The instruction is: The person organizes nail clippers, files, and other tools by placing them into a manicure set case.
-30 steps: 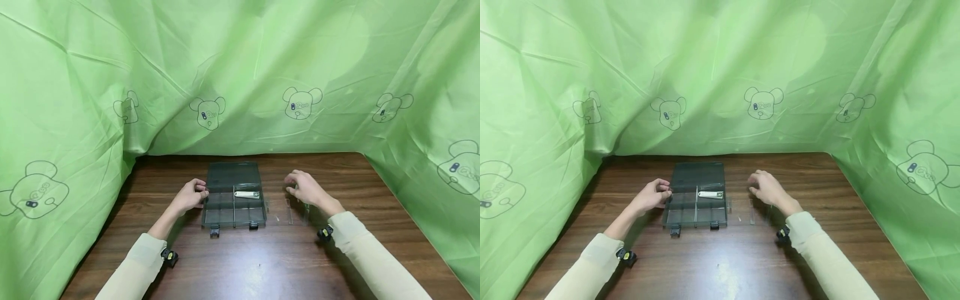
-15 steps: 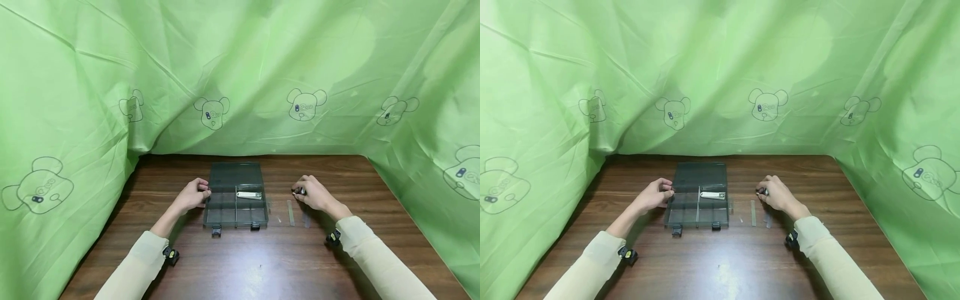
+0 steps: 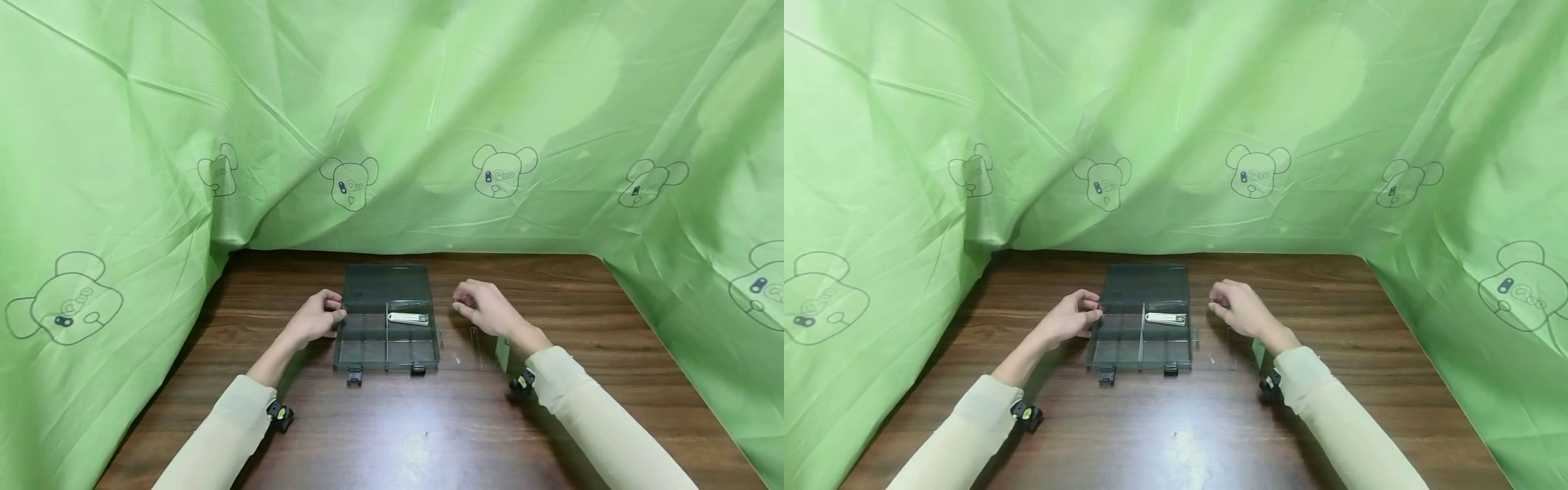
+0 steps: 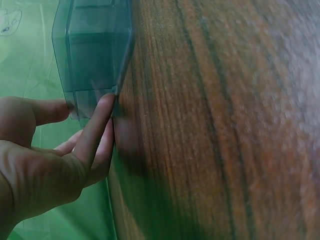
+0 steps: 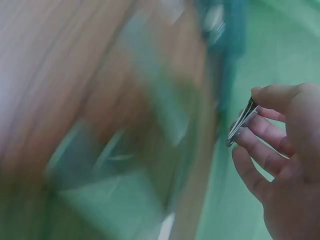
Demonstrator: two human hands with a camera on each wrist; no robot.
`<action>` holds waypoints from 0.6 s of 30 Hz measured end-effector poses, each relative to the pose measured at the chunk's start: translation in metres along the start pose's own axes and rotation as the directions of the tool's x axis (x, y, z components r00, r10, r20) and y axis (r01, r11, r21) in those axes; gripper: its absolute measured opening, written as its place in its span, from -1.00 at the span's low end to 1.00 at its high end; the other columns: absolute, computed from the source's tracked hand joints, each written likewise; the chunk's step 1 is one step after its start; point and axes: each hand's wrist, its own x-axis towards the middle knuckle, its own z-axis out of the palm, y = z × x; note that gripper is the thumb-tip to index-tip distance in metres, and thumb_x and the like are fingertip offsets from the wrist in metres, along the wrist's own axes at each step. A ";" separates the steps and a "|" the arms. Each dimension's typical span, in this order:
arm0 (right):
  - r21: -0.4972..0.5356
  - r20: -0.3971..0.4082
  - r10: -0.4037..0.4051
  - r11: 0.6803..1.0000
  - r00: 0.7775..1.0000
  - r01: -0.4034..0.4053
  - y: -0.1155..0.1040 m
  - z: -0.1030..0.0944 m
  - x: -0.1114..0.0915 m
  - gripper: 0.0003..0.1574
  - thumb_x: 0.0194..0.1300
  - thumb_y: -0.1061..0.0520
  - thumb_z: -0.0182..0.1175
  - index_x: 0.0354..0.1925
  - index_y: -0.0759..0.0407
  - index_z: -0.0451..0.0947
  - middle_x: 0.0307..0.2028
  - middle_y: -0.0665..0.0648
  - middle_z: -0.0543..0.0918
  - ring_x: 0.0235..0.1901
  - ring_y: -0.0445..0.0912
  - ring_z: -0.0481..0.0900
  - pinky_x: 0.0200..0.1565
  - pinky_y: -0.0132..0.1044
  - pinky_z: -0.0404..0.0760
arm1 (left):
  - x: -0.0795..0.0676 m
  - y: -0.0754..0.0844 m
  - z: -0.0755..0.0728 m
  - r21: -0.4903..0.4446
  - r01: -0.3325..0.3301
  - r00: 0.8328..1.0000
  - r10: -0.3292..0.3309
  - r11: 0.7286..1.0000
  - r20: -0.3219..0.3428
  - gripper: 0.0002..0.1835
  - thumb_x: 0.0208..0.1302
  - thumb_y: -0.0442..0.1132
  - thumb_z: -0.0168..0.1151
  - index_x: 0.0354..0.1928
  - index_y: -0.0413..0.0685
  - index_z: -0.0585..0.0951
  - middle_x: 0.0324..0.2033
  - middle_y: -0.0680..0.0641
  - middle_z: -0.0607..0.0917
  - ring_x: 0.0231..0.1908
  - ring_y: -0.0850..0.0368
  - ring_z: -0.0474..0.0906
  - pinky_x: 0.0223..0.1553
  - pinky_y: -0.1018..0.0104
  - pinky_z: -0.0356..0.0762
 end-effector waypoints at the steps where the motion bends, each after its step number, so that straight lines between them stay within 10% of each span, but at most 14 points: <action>1: 0.015 0.002 -0.013 1.000 1.000 0.013 -0.009 0.001 0.005 -0.87 0.33 0.25 0.48 -0.22 0.13 0.68 -0.34 -0.05 0.63 -0.34 -0.15 0.59 -0.28 -0.22 0.69 | 0.000 0.000 0.000 -0.001 -0.001 1.000 0.001 1.000 0.000 -0.54 0.56 -0.35 0.19 0.38 -0.35 0.37 0.23 -0.38 0.49 0.04 -0.23 0.64 -0.19 0.07 0.83; 9: 0.066 0.083 -0.167 0.985 0.982 0.162 -0.064 0.028 0.038 -0.89 0.35 0.27 0.46 -0.18 0.24 0.71 -0.32 0.04 0.65 -0.35 -0.12 0.62 -0.29 -0.34 0.68 | 0.001 -0.001 0.000 0.000 -0.001 1.000 0.001 1.000 -0.004 -0.53 0.56 -0.34 0.20 0.39 -0.34 0.38 0.23 -0.37 0.49 0.06 -0.23 0.64 -0.19 0.09 0.83; 18: 0.135 0.114 -0.128 0.984 0.985 0.113 -0.075 0.051 0.042 -0.78 0.37 0.21 0.46 -0.06 0.28 0.71 -0.23 0.14 0.70 -0.25 -0.02 0.68 -0.19 -0.21 0.74 | 0.001 0.000 -0.001 -0.005 0.001 1.000 -0.001 1.000 0.006 -0.54 0.58 -0.35 0.17 0.39 -0.35 0.36 0.25 -0.39 0.48 0.08 -0.26 0.63 -0.17 0.05 0.83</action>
